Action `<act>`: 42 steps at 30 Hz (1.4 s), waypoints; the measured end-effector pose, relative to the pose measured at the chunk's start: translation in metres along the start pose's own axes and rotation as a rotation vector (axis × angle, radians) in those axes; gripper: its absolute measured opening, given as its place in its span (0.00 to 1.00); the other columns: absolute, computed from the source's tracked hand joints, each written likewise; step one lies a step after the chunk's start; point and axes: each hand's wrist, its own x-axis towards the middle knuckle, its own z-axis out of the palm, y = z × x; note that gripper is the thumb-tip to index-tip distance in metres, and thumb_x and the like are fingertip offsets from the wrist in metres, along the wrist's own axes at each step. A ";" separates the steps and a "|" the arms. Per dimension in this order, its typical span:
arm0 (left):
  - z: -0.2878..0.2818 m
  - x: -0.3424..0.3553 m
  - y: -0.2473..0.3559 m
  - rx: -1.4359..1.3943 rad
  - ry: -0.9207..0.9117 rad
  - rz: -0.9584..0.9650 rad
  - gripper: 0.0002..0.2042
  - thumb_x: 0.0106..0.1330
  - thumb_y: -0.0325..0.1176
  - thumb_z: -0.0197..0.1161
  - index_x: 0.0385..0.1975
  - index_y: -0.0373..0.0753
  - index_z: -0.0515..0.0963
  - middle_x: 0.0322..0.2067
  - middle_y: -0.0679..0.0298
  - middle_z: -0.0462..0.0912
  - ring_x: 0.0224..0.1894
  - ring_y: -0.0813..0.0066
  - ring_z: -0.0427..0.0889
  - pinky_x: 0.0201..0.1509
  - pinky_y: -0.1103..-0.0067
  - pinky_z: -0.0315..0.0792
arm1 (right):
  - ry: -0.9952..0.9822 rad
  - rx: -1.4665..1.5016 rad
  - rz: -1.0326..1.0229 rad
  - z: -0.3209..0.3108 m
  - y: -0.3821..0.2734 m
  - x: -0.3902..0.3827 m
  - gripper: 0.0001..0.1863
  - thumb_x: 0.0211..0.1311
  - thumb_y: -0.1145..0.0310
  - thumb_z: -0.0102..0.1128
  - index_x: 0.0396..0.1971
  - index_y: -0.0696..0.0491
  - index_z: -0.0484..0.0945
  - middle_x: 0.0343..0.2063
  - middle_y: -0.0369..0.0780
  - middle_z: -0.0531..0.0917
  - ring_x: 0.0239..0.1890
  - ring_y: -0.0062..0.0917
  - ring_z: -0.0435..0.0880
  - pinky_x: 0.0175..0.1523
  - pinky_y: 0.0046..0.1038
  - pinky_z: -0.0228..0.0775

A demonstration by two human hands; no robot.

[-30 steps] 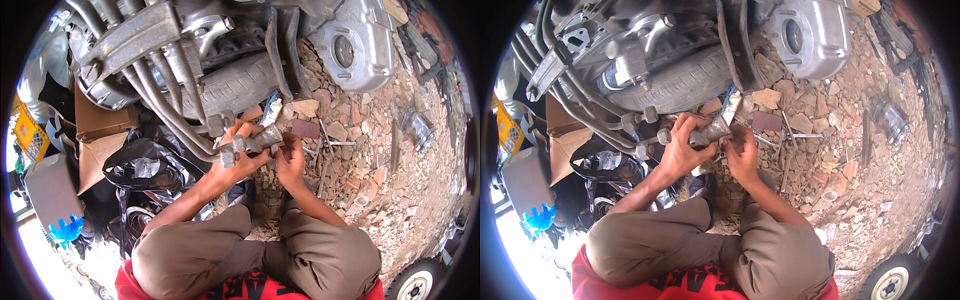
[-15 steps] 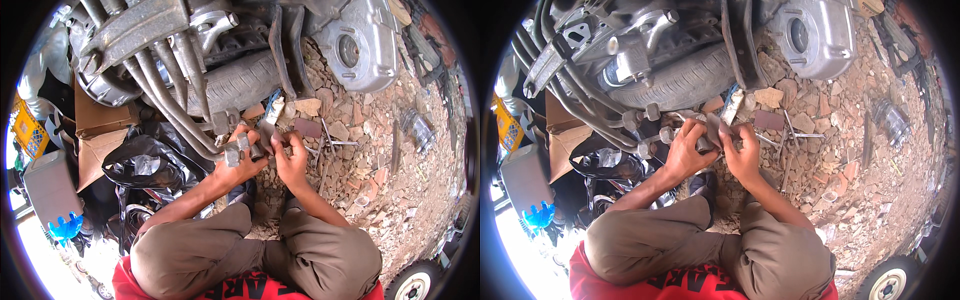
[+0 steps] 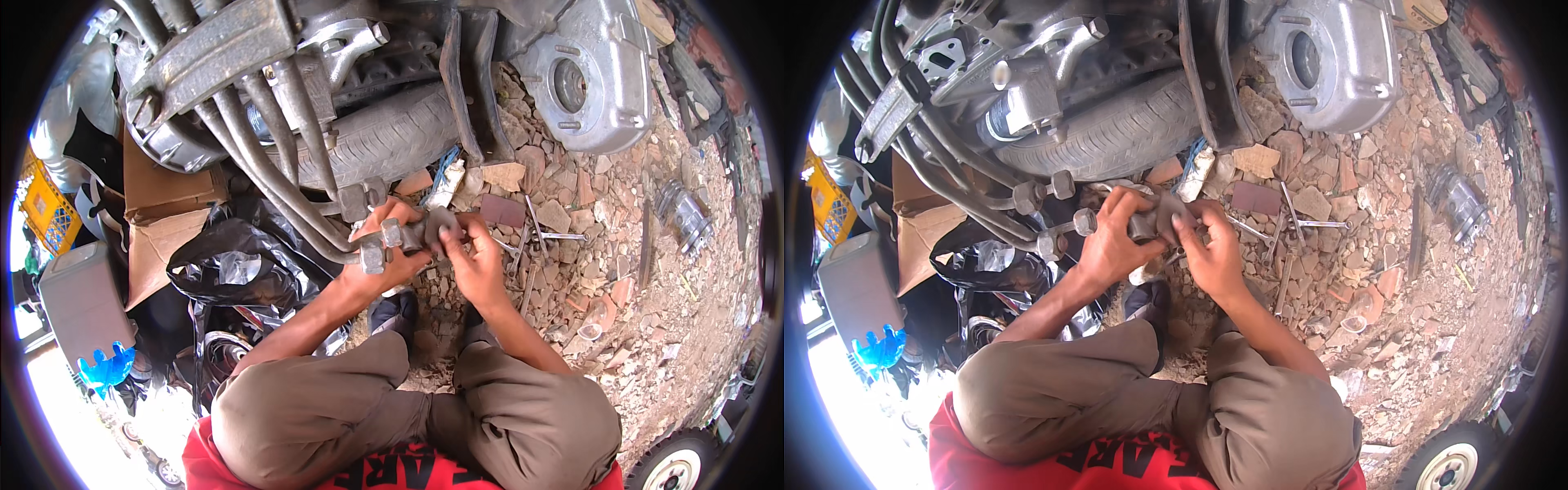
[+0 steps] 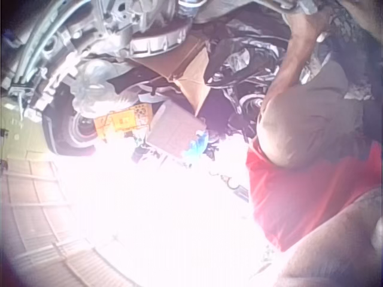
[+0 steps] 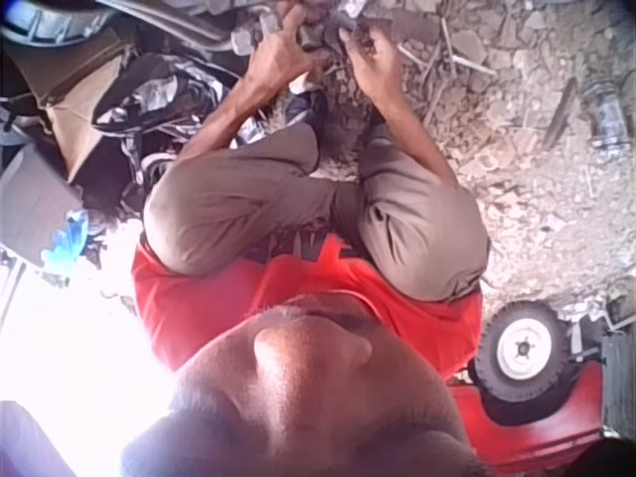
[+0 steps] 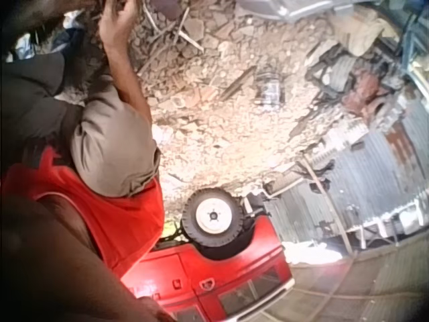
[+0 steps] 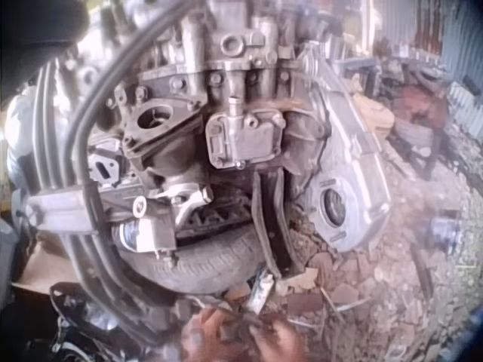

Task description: The person sits on the ground and uses a wrench to loosen and remove bolts from a car engine block. They detach a metal component, inspect it, and place it aside. The person then picks up a larger engine cover and positions it over the engine before setting it down.

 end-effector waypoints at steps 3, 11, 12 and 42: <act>0.003 -0.003 0.005 0.102 -0.066 0.120 0.21 0.46 0.34 0.73 0.41 0.37 0.76 0.45 0.56 0.75 0.41 0.52 0.82 0.43 0.65 0.79 | 0.101 0.162 0.137 0.003 0.021 -0.004 0.10 0.67 0.70 0.61 0.27 0.59 0.75 0.21 0.30 0.74 0.28 0.11 0.69 0.34 0.19 0.64; 0.006 -0.007 -0.007 0.112 -0.032 0.147 0.20 0.45 0.33 0.73 0.38 0.37 0.76 0.43 0.56 0.75 0.42 0.52 0.81 0.43 0.63 0.78 | -0.014 0.124 0.233 0.000 0.028 -0.005 0.11 0.66 0.68 0.63 0.25 0.57 0.75 0.20 0.29 0.74 0.26 0.10 0.67 0.29 0.20 0.60; 0.008 -0.006 -0.009 0.128 -0.046 0.163 0.20 0.45 0.33 0.73 0.38 0.37 0.76 0.43 0.57 0.75 0.42 0.52 0.81 0.43 0.63 0.78 | -0.018 0.096 0.205 -0.003 0.031 -0.006 0.12 0.66 0.67 0.63 0.25 0.57 0.75 0.19 0.30 0.74 0.25 0.11 0.67 0.28 0.20 0.59; 0.005 -0.018 -0.037 -1.075 -0.212 -0.274 0.27 0.48 0.15 0.70 0.52 0.40 0.76 0.49 0.65 0.78 0.55 0.72 0.76 0.62 0.72 0.69 | -0.308 0.360 0.211 -0.053 -0.027 0.009 0.15 0.68 0.81 0.48 0.53 0.58 0.66 0.42 0.39 0.78 0.41 0.17 0.80 0.49 0.23 0.77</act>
